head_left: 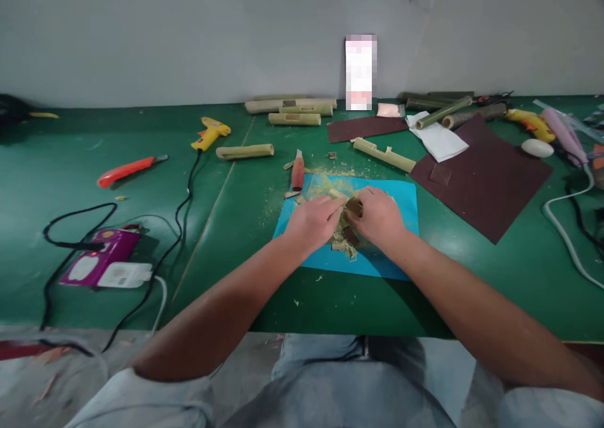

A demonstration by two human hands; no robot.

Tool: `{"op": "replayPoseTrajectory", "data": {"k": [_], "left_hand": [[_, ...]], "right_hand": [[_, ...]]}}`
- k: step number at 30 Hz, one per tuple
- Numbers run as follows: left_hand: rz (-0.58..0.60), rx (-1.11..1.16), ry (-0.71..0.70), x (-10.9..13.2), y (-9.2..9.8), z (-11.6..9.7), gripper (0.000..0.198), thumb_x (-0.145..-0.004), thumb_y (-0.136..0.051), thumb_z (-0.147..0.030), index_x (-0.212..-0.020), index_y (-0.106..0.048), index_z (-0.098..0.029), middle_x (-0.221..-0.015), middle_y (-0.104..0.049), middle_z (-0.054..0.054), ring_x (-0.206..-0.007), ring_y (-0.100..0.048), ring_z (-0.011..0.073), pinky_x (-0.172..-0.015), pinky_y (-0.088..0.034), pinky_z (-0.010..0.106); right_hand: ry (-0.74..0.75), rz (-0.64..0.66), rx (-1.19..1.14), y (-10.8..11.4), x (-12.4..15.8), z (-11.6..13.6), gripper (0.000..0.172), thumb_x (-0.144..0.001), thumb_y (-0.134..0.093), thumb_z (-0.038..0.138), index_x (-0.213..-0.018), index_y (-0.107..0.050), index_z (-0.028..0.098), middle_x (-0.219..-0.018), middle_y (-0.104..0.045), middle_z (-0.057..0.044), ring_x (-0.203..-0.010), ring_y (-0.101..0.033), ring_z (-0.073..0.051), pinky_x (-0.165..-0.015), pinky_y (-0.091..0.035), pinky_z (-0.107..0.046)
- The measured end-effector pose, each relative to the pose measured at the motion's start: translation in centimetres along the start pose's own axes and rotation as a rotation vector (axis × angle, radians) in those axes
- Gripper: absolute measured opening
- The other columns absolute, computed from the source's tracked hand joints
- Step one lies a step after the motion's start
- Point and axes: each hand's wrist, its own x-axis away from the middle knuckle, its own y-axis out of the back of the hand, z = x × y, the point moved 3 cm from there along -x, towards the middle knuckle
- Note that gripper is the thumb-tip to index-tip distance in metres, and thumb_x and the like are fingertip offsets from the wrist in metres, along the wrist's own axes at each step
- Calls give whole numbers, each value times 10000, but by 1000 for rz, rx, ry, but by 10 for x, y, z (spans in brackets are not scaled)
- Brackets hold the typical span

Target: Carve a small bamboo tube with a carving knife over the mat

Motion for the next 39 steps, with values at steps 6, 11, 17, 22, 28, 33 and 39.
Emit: {"op": "replayPoseTrajectory", "data": {"k": [6, 11, 17, 22, 28, 33, 39], "left_hand": [[33, -15, -15, -8, -1, -5, 364, -1079, -479, -229, -1290, -771, -175, -915, -762, 87, -857, -725, 215, -715, -549, 297], [19, -25, -48, 2, 0, -5, 402, -1096, -445, -259, -1361, -732, -163, -892, -744, 91, -785, -703, 207, -680, -533, 299], [36, -6, -28, -6, -7, -4, 398, -1089, -439, -261, -1292, -769, -168, -940, -754, 108, -840, -715, 234, -714, -553, 329], [28, -48, -55, 0, -3, -5, 427, -1105, -419, -296, -1356, -739, -168, -881, -730, 99, -770, -688, 214, -668, -520, 306], [63, -51, -54, -6, -5, -6, 408, -1084, -400, -261, -1246, -765, -174, -927, -744, 104, -792, -686, 212, -674, -524, 307], [69, -93, -46, -1, -1, -6, 431, -1101, -390, -299, -1334, -730, -173, -869, -721, 94, -747, -671, 213, -632, -488, 305], [155, -139, -14, -7, -4, -11, 395, -1074, -422, -232, -1300, -739, -165, -962, -740, 109, -822, -688, 230, -665, -487, 322]], "right_hand": [[7, 17, 29, 3, 1, 1, 119, -945, -628, 314, -948, -658, 199, -1013, -725, -124, -950, -656, -273, -709, -391, -368], [7, -14, 15, 0, 1, -1, 124, -951, -603, 323, -908, -647, 214, -991, -722, -119, -935, -648, -274, -698, -380, -366], [31, -50, -8, -2, 0, -2, 111, -944, -617, 319, -889, -631, 224, -974, -729, -108, -913, -644, -261, -696, -376, -358], [11, -38, -2, -3, 0, -2, 139, -954, -605, 330, -869, -635, 223, -976, -731, -111, -926, -651, -264, -700, -379, -364], [22, -34, -1, -2, 0, -2, 119, -947, -613, 324, -894, -643, 221, -972, -730, -113, -908, -650, -271, -694, -378, -372], [23, -32, 10, 0, 0, -2, 148, -961, -599, 333, -882, -650, 219, -962, -728, -115, -907, -642, -270, -695, -368, -374], [24, -7, 4, 0, 0, -3, 150, -946, -635, 360, -913, -659, 216, -974, -729, -110, -893, -638, -264, -694, -361, -365]]}}
